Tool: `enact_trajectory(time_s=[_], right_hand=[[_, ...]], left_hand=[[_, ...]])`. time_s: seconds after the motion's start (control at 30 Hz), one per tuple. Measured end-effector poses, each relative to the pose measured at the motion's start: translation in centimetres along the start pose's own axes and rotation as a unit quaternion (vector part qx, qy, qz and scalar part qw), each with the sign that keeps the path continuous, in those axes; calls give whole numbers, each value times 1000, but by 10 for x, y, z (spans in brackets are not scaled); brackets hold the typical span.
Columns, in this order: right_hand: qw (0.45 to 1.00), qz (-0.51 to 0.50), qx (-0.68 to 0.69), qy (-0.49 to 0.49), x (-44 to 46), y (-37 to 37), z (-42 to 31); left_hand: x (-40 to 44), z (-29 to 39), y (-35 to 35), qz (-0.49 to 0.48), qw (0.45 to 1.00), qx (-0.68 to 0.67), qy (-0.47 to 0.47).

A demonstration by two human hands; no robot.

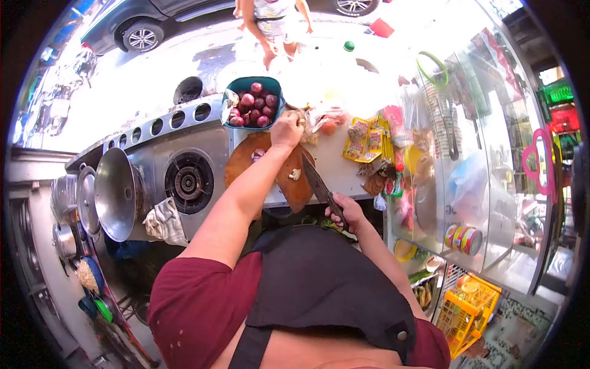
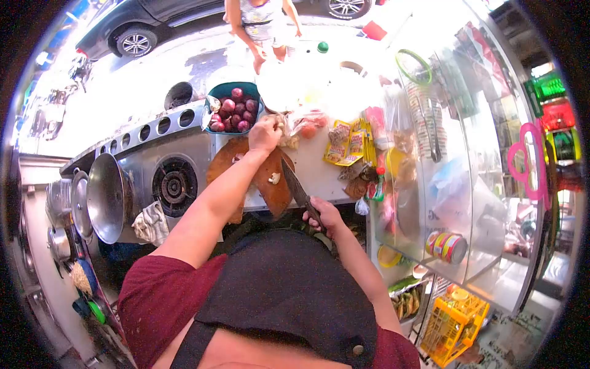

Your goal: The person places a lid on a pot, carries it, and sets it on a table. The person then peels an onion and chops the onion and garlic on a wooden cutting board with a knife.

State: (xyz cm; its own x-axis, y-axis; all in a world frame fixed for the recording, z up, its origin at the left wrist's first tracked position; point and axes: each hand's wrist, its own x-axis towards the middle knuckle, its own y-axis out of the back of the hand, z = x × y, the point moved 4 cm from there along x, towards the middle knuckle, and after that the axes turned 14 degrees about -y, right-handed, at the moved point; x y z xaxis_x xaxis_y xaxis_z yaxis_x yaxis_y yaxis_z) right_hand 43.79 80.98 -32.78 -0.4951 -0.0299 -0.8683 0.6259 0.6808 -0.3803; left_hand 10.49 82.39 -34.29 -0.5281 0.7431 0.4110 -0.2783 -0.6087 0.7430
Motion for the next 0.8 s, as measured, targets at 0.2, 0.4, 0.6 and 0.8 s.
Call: enact_trajectory(time_s=[0.2, 0.4, 0.6, 0.8], right_hand=[[997, 40, 51, 49, 2, -20, 20], [988, 92, 71, 97, -3, -50, 33], [976, 159, 35, 142, -3, -56, 42], [933, 258, -141, 210, 8, -54, 40]], left_hand=[[-59, 36, 58, -96, 994, -52, -8], [-104, 32, 30, -165, 966, -16, -200], [-119, 33, 42, -158, 978, -42, -130], [-145, 29, 44, -142, 981, -59, -116]])
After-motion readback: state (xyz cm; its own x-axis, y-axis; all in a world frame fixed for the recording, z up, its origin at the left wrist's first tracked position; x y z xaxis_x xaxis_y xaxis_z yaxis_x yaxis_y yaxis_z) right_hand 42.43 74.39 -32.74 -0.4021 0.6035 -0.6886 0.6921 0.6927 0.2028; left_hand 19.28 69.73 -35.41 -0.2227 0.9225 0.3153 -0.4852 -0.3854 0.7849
